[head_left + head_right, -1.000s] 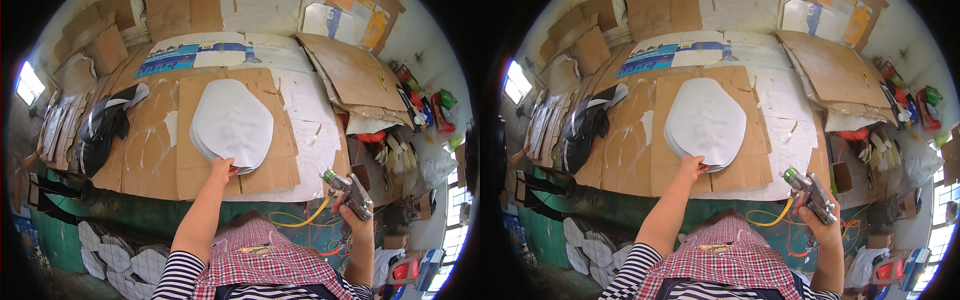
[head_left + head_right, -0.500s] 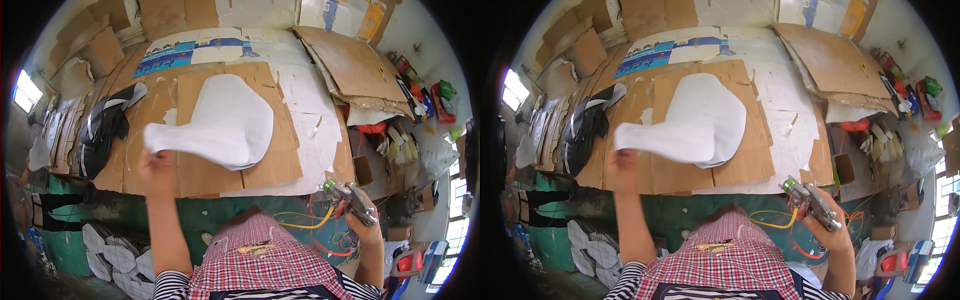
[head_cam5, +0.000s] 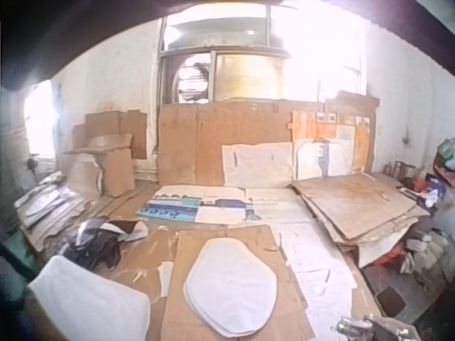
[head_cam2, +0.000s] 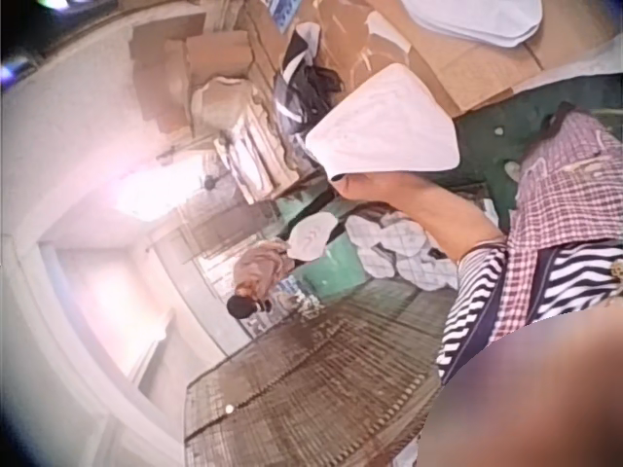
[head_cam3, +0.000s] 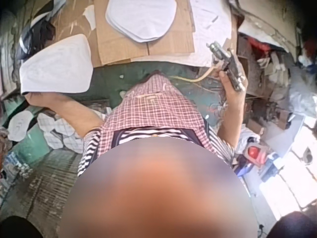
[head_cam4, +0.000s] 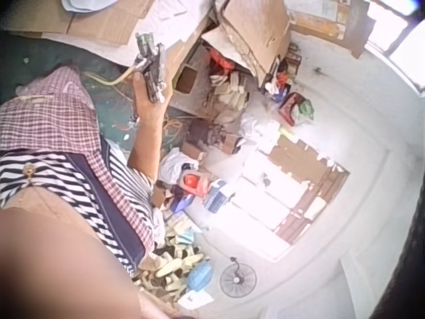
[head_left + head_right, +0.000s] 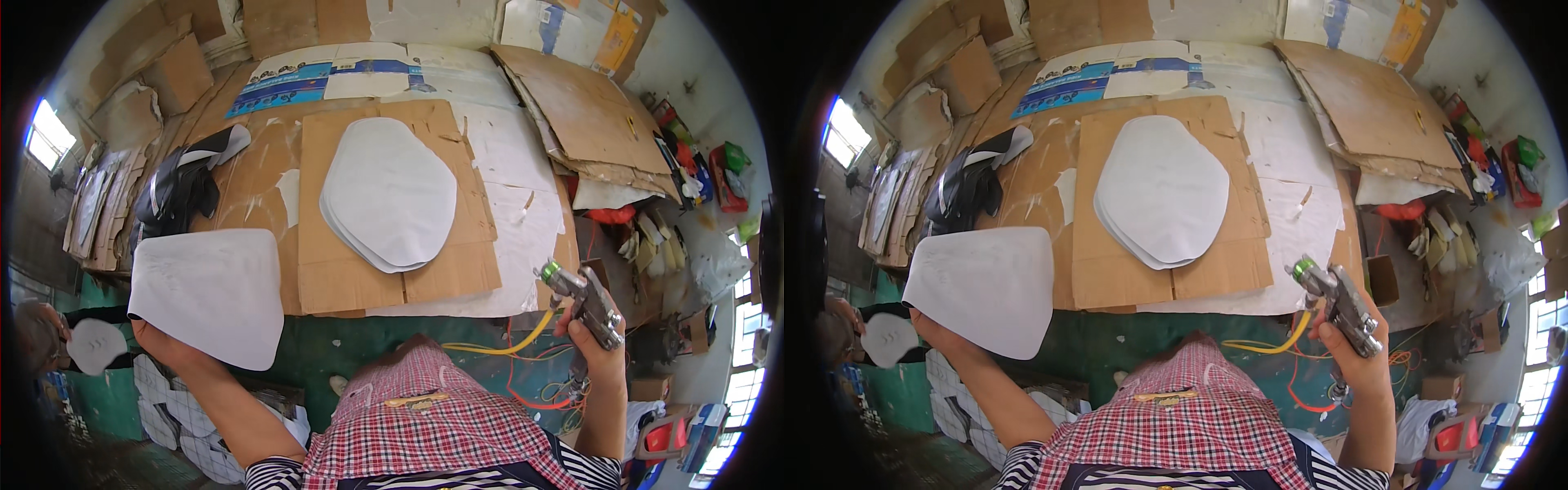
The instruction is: Sorting and cleaning white fabric pads using a handheld air gun and placing them on a storage rack.
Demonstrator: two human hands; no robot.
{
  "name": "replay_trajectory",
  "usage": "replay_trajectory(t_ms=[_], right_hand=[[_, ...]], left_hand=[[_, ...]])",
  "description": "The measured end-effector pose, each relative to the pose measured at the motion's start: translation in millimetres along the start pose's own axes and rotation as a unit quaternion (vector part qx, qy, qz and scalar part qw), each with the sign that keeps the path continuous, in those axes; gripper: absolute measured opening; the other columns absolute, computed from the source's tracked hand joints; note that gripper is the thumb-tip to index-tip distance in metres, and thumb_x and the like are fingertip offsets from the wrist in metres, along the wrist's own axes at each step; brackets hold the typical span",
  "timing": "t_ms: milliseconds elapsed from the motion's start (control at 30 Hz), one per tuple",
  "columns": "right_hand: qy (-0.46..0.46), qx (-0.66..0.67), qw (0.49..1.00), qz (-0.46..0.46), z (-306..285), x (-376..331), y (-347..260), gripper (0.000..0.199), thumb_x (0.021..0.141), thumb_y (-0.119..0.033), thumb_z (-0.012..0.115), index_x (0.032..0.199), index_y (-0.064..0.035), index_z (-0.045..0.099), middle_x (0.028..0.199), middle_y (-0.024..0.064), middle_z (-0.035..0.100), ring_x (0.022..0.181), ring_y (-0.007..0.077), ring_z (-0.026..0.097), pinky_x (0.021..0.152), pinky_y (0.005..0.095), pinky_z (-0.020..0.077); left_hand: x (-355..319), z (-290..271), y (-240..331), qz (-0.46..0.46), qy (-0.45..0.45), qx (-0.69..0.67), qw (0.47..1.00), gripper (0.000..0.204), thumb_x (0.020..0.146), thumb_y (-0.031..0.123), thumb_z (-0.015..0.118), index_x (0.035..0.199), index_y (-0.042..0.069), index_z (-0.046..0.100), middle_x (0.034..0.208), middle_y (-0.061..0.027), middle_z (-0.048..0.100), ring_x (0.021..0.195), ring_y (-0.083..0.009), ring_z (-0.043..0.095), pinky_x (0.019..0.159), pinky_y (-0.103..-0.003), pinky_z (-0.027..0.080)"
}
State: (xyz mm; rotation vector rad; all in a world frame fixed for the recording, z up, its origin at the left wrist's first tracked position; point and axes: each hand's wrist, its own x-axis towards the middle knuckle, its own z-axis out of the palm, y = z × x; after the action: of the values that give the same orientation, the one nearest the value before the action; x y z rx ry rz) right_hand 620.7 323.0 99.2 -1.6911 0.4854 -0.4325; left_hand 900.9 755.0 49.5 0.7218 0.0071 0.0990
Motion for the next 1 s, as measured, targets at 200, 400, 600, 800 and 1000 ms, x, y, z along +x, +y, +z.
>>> replay_trajectory(t_ms=[200,400,600,800,1000], right_hand=[[-0.088,-0.012,0.994,0.059,-19,-26,8,0.058,0.078,-0.004,0.07,0.13,0.0042,0.045,0.093,0.0049,0.061,0.081,0.0096,0.056,0.073,0.0252,0.0488],[-0.014,0.045,0.999,0.007,0,-14,10,0.058,0.079,-0.009,0.071,0.129,0.0047,0.046,0.09,0.0072,0.062,0.077,0.0132,0.059,0.072,0.0271,0.0496],[-0.054,0.001,0.998,0.019,-17,-29,7,0.059,0.078,-0.014,0.073,0.128,0.005,0.046,0.085,0.0067,0.061,0.075,0.014,0.061,0.068,0.0273,0.0507],[-0.093,-0.014,0.994,0.061,-32,-37,8,0.059,0.075,-0.006,0.071,0.128,0.0048,0.046,0.087,0.0065,0.062,0.079,0.0128,0.06,0.072,0.0269,0.0498],[-0.107,0.017,0.993,0.053,0,-19,10,0.057,0.076,-0.005,0.071,0.127,0.0059,0.046,0.088,0.0064,0.062,0.081,0.0122,0.06,0.073,0.0262,0.0495]], left_hand=[[23,-59,26,0.018,-0.207,-0.109,0.972,0.044,0.093,0.016,0.036,0.129,-0.008,0.044,0.133,-0.0216,0.048,0.124,-0.0343,0.046,0.107,-0.048,0.034],[20,-56,29,-0.034,-0.239,-0.259,0.935,0.042,0.092,0.01,0.042,0.129,-0.01,0.04,0.133,-0.0231,0.046,0.122,-0.0333,0.048,0.107,-0.047,0.035],[15,-71,38,-0.055,-0.238,-0.308,0.919,0.042,0.09,0.009,0.046,0.128,-0.01,0.04,0.132,-0.0236,0.046,0.122,-0.0338,0.047,0.106,-0.047,0.036],[11,-67,48,0.01,-0.193,-0.225,0.955,0.053,0.088,0.01,0.044,0.135,-0.011,0.032,0.145,-0.0242,0.032,0.136,-0.0357,0.029,0.114,-0.052,0.016],[6,-56,46,0.007,-0.162,-0.212,0.964,0.054,0.088,0.011,0.043,0.136,-0.01,0.031,0.146,-0.0231,0.029,0.137,-0.0362,0.026,0.114,-0.052,0.014]])
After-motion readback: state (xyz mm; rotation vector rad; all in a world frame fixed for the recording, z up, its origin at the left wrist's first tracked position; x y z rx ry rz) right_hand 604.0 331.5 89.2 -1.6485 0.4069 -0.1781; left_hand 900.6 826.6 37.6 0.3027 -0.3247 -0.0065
